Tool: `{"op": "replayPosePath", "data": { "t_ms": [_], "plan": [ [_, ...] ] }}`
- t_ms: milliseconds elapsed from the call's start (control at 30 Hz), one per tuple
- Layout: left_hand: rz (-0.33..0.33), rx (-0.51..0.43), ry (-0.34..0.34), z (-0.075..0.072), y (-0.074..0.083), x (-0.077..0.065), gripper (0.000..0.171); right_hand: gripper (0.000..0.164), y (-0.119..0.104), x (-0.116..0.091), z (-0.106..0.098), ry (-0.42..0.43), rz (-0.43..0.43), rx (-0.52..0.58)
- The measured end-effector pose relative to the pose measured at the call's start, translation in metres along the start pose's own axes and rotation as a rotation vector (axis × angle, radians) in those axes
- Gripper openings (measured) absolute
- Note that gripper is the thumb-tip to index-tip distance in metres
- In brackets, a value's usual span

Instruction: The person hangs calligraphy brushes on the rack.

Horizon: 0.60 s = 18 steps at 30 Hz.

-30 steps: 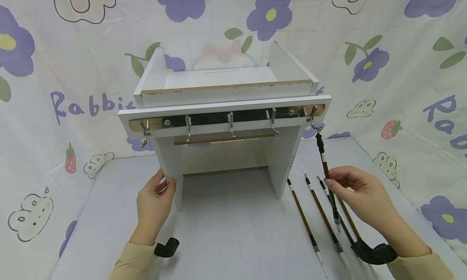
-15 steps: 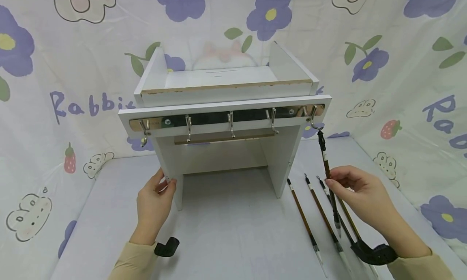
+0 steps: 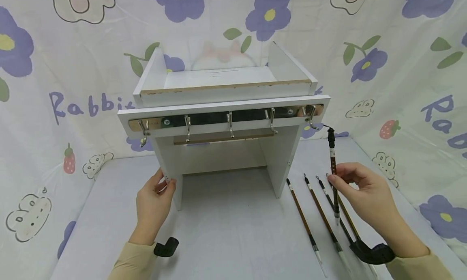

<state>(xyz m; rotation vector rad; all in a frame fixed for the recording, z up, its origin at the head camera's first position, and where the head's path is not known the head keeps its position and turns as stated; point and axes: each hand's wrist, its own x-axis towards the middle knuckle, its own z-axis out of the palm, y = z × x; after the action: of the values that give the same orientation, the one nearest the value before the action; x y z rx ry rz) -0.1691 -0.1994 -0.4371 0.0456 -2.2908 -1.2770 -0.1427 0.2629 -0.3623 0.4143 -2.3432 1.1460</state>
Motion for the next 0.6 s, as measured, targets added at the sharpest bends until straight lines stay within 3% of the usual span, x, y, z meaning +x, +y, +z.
{"op": "replayPosePath", "data": {
  "t_ms": [367,600],
  "plan": [
    [-0.01,0.011,-0.022,-0.0007,-0.0001,-0.0006,0.048,0.023,-0.0017,0.0035,0.0067,0.067,0.009,-0.043],
    [-0.002,0.021,-0.029,-0.0017,-0.0003,-0.0008,0.047,0.024,0.0053,0.0036,0.0089,0.092,-0.038,-0.073]
  ]
}}
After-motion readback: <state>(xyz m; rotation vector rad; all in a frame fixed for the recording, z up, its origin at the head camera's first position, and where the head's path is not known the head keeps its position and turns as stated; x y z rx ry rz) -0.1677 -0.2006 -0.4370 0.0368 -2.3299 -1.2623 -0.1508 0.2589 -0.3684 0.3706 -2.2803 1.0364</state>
